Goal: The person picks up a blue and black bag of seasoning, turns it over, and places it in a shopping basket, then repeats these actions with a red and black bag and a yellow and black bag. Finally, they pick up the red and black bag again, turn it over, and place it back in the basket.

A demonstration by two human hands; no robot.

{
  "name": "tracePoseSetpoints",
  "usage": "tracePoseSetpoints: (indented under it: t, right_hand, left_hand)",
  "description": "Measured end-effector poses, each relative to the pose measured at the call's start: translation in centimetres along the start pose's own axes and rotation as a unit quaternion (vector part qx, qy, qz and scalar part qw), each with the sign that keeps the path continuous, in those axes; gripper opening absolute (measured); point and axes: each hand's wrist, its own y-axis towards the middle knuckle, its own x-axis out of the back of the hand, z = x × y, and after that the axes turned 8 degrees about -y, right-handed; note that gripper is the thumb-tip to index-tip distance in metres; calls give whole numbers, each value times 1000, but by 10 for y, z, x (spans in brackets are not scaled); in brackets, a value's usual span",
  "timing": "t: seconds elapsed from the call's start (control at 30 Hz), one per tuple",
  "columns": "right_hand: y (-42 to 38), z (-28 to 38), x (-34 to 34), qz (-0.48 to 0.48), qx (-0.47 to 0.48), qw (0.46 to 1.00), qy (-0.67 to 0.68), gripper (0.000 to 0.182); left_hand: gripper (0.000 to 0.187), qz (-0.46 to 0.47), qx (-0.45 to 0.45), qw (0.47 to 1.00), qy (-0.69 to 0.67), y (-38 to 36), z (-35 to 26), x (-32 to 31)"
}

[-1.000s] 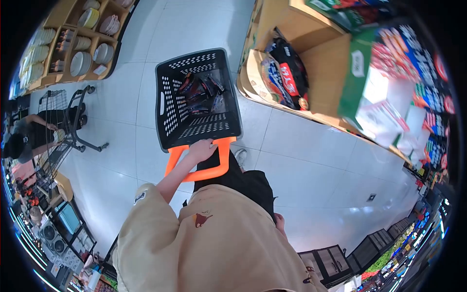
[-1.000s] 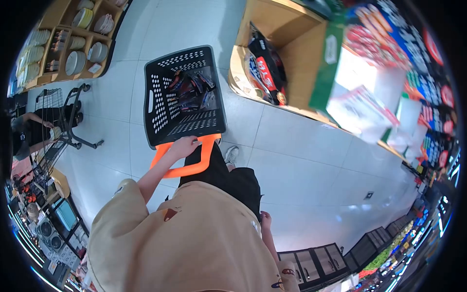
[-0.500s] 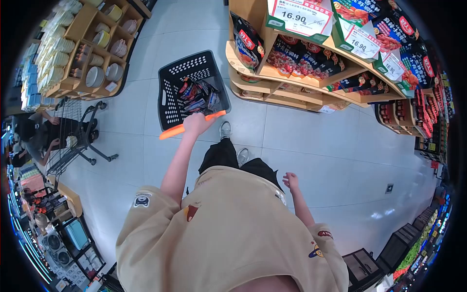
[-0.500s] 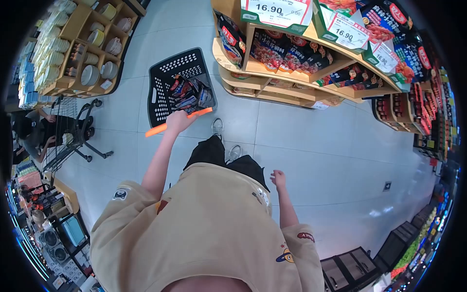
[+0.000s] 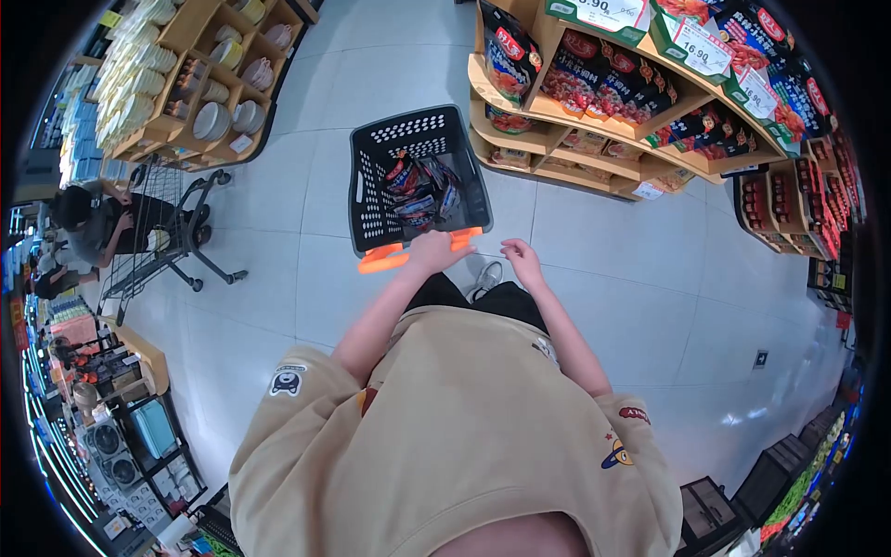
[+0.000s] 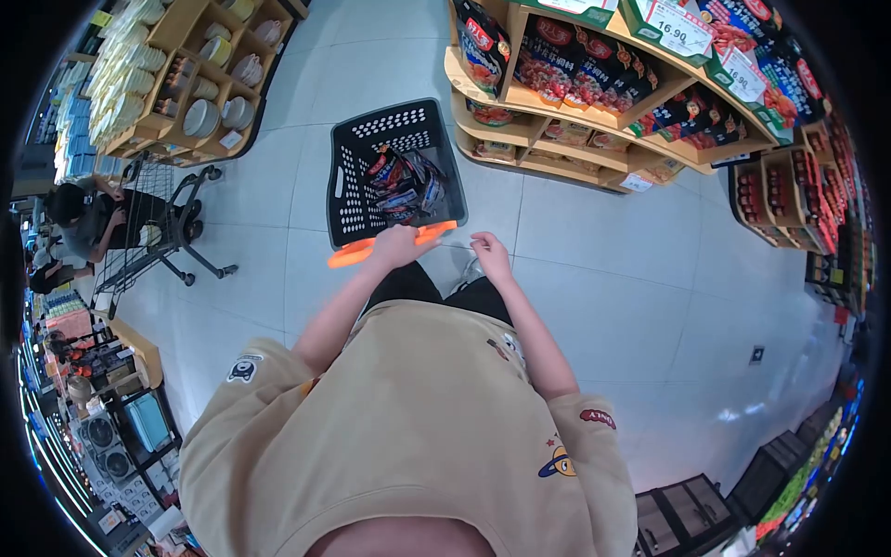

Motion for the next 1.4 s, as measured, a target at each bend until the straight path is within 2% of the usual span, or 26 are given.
tracePoseSetpoints:
  t: [0.03,0.07,0.13,0.17,0.2,0.27,0.3,0.33,0.4,0.47,0.53,0.57,0.67,0.8,0.87,0.9,0.93,1.0,1.03,1.2,1.27,1.4]
  right_hand:
    - [-6,12,-12,-8,61,998,-3,19]
    - [-13,23,-23,-15,62,998,-5,19]
    - [-30,48,-46,-3,139,987,-81,20]
    - [-34,46,-60,7,167,982,-86,20]
    - [-44,52,-71,2,165,983,-84,20]
    - [-69,72,-90,152,66,969,-184,26]
    - [-79,71,-103,126,97,928,-336,38]
    - [-86,72,-114,118,92,931,-334,38]
    - [-108,71,-126,140,-28,921,-362,44]
    - [-129,52,-144,103,-31,928,-357,47]
    - [-144,42,-157,54,23,910,-410,48]
    - [-148,40,-167,45,16,910,-412,48]
    - [-165,42,-193,29,-15,914,-405,50]
    - [-179,48,-223,101,-63,936,-332,53]
    - [-182,54,-235,132,-73,955,-255,56]
    - [-180,55,-238,184,-85,951,-235,51]
    - [-180,55,-243,183,-82,951,-235,51]
    - [-180,58,-256,229,-66,960,-146,42]
    - [-177,62,-262,257,-91,957,-102,36]
    - [-161,61,-287,240,-61,968,31,31]
    - [-156,61,-295,153,-43,987,34,30]
    - [-142,61,-293,84,-11,992,92,30]
  left_hand:
    - [56,8,-18,999,-37,-12,3,-3]
    - [52,4,-34,994,-105,-25,7,-7]
    - [49,9,-61,981,-183,-46,25,-18]
    - [49,12,-66,981,-181,-58,38,-23]
    - [49,33,-45,989,-134,-72,52,-27]
    - [49,57,-31,994,-84,-100,76,-31]
    - [49,38,-45,995,-76,-114,87,-32]
    - [48,21,-60,996,-68,-124,100,-32]
    - [47,18,-107,992,-67,-135,116,-38]
    - [45,16,-165,985,-52,-147,121,-39]
    - [44,27,-188,981,-39,-160,128,-36]
    - [43,26,-198,980,-20,-163,136,-32]
    - [39,37,-229,973,-5,-168,152,-25]
    - [35,47,-266,963,17,-169,180,-16]
    - [26,30,-284,957,51,-163,193,-15]
    - [26,29,-284,957,52,-160,198,-12]
    - [23,17,-293,955,48,-157,204,-8]
    - [19,3,-302,952,49,-151,210,3]
    - [16,-12,-316,948,36,-147,213,12]
    - [11,-12,-367,929,49,-113,213,33]
    - [10,-4,-374,924,78,-96,212,36]
    - [10,9,-383,916,120,-66,190,42]
